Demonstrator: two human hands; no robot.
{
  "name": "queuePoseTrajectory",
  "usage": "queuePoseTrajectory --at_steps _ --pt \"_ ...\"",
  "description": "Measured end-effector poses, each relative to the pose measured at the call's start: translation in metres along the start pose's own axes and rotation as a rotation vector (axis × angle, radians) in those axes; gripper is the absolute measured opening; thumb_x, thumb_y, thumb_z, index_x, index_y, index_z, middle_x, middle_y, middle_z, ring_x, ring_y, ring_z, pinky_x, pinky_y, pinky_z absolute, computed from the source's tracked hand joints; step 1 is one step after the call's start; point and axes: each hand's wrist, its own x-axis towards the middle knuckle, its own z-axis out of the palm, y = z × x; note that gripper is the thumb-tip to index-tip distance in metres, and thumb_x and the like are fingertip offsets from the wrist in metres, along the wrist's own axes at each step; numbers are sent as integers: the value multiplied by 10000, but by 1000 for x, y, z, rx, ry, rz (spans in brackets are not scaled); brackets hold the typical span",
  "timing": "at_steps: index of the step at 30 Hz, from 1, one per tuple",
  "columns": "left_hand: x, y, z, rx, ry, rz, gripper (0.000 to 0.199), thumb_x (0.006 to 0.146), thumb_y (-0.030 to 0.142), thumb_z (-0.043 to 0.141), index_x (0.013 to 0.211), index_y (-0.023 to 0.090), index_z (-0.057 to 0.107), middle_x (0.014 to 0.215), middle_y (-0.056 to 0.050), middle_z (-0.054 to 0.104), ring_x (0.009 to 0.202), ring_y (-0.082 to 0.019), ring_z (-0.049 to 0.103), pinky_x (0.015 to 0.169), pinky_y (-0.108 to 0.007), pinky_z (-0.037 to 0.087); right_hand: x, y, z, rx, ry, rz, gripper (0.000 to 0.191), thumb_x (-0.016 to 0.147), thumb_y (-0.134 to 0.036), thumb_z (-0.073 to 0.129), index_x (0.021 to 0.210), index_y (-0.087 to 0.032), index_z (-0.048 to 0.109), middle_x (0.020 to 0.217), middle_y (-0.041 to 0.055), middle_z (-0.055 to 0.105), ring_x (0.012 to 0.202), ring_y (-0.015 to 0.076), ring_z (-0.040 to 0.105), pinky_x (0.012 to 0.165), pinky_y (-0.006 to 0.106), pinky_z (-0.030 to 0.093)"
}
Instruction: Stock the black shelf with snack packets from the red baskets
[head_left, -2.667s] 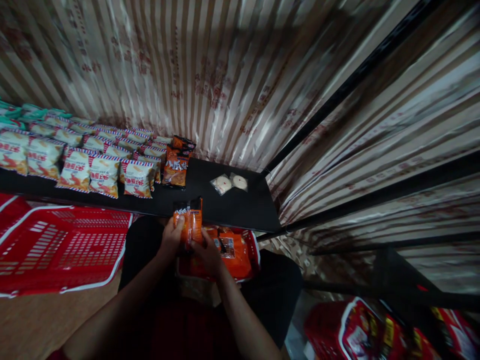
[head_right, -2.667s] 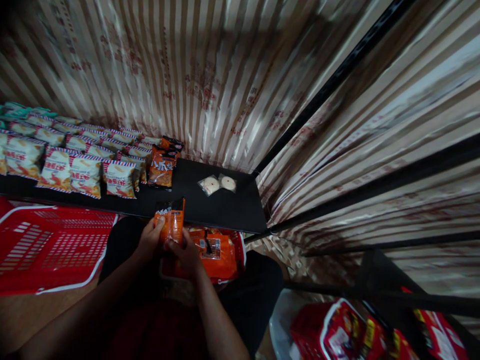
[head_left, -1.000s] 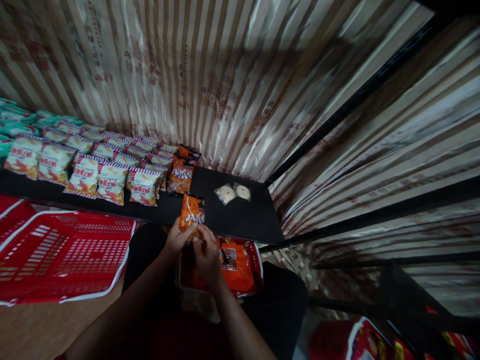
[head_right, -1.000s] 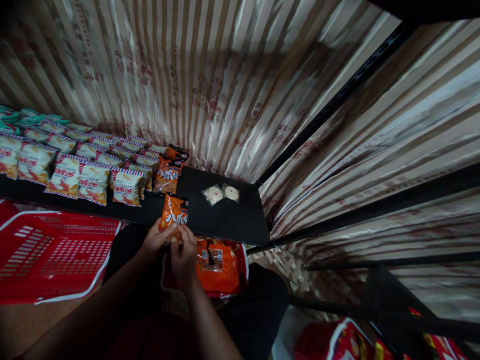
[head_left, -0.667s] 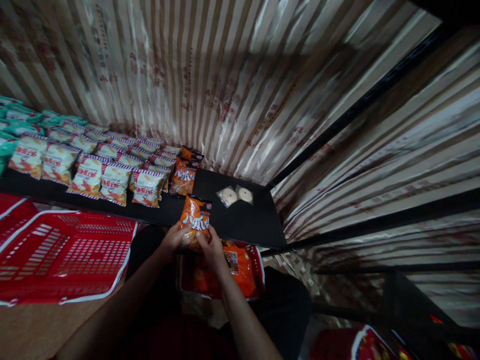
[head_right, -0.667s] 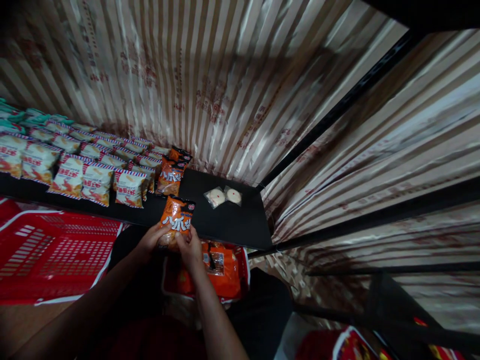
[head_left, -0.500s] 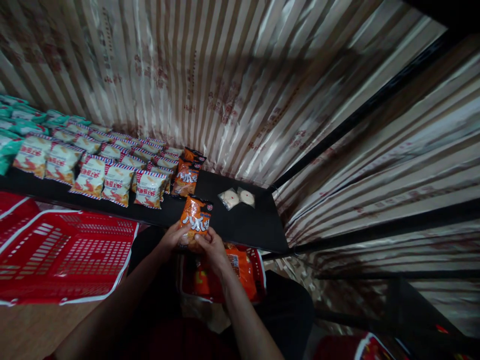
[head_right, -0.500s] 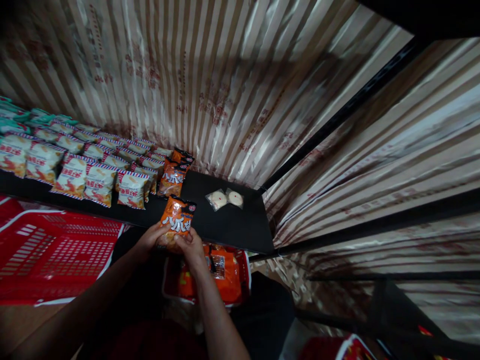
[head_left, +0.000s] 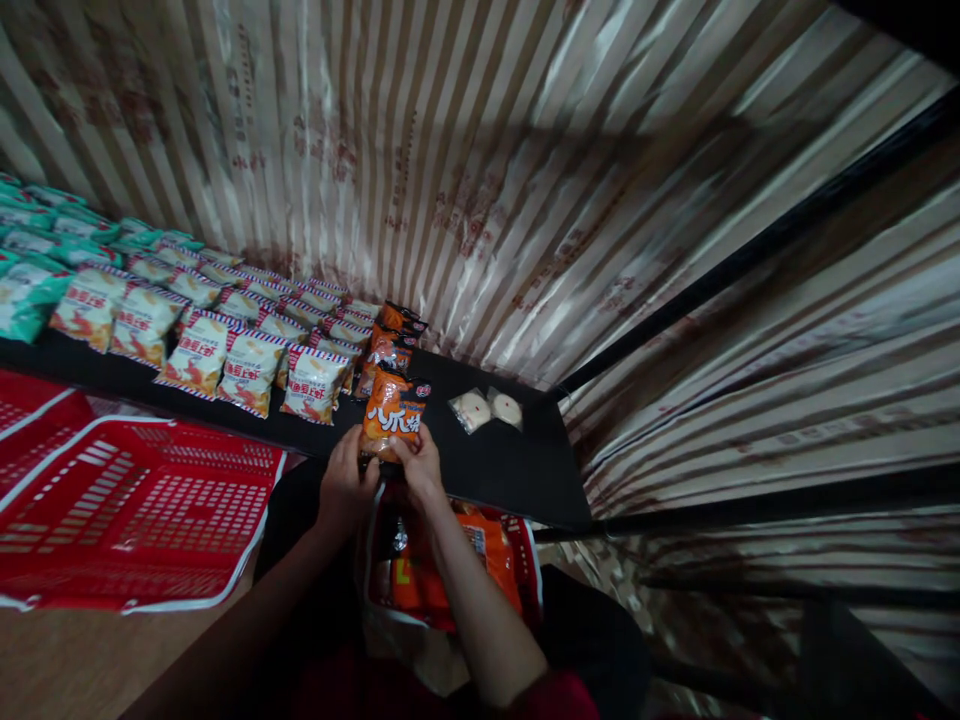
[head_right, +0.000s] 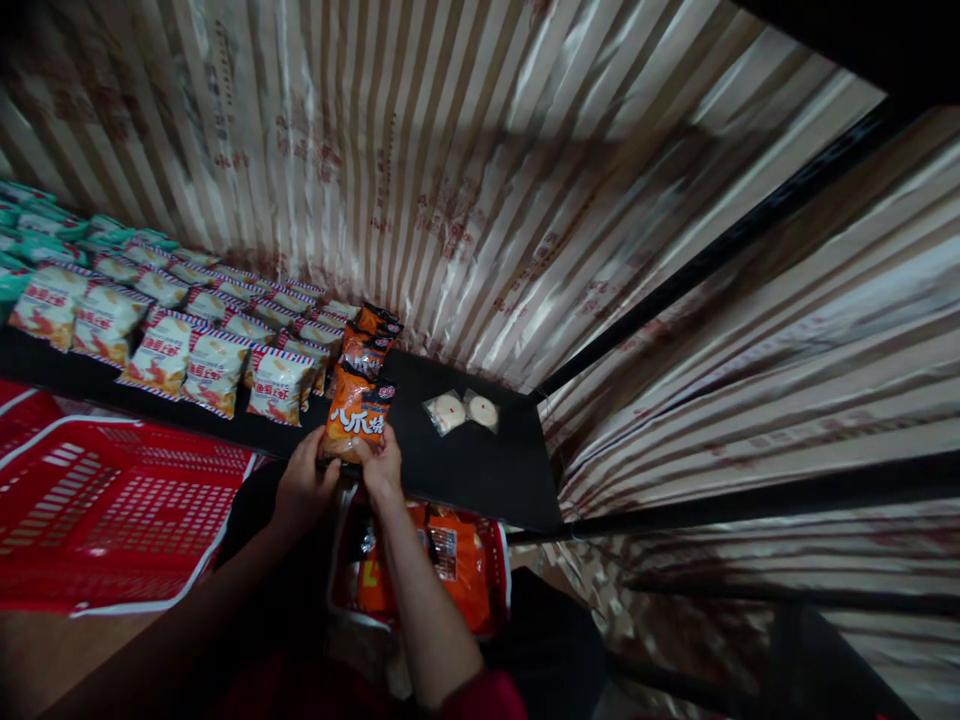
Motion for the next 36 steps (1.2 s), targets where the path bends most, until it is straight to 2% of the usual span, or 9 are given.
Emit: queuePoseTrajectory --at_steps 5,10,15,19,22,25,29,33,36 --pt "-2 -4 3 163 -13 221 534 814 182 406 1336 87 346 1437 -179 328 1346 -291 272 1068 -502 302 22 1 16 2 -1 -78 469 633 -295 679 1067 -218 518 1023 30 682 916 175 645 874 343 497" --pt "9 -12 6 212 -54 378 512 824 123 335 1330 53 366 1443 -184 320 1374 -280 195 1082 -504 288 40 2 30 7 -14 -131 511 665 -272 652 1148 -213 495 1051 32 669 934 167 633 893 333 481" --pt "25 -24 12 263 -21 393 502 814 111 342 1306 30 403 1428 -206 339 1378 -291 174 1074 -510 302 53 11 34 -126 -25 -184 493 706 -292 616 1176 -217 487 1046 27 651 935 162 606 887 330 469" --pt "31 -34 16 301 -33 393 510 812 107 345 1315 47 406 1424 -194 353 1373 -290 193 1073 -504 309 55 15 30 -466 99 -270 461 694 -332 633 1122 -181 553 1069 79 599 1016 209 526 954 373 397" --pt "32 -38 18 329 -33 412 510 823 110 346 1329 65 389 1436 -188 334 1372 -289 196 1073 -496 312 55 15 24 -563 144 -327 510 692 -393 639 1145 -175 554 1128 105 556 1084 229 477 983 380 360" --pt "33 -40 20 350 -17 437 514 829 112 361 1341 63 364 1462 -200 270 1372 -303 190 1062 -504 324 62 15 19 -517 177 -309 481 794 -462 502 1188 -189 533 1214 104 526 1148 212 452 1009 366 336" --pt "34 -39 23 385 11 450 503 825 99 383 1325 42 368 1485 -226 177 1367 -333 189 1042 -524 340 74 12 17 -376 152 -171 494 877 -489 329 1232 -196 509 1269 85 534 1191 190 461 1031 345 329" --pt "35 -36 23 390 0 445 511 824 97 389 1332 47 354 1490 -228 147 1366 -339 189 1028 -518 363 80 13 21 -163 8 -174 567 832 -478 467 1335 -228 385 1271 47 555 1147 179 528 985 322 408" --pt "36 -35 24 398 9 456 526 827 101 392 1347 49 327 1482 -237 167 1362 -345 197 1016 -520 377 81 18 24 -104 -27 -213 683 744 -421 618 1348 -238 356 1265 40 562 1124 186 552 977 328 430"
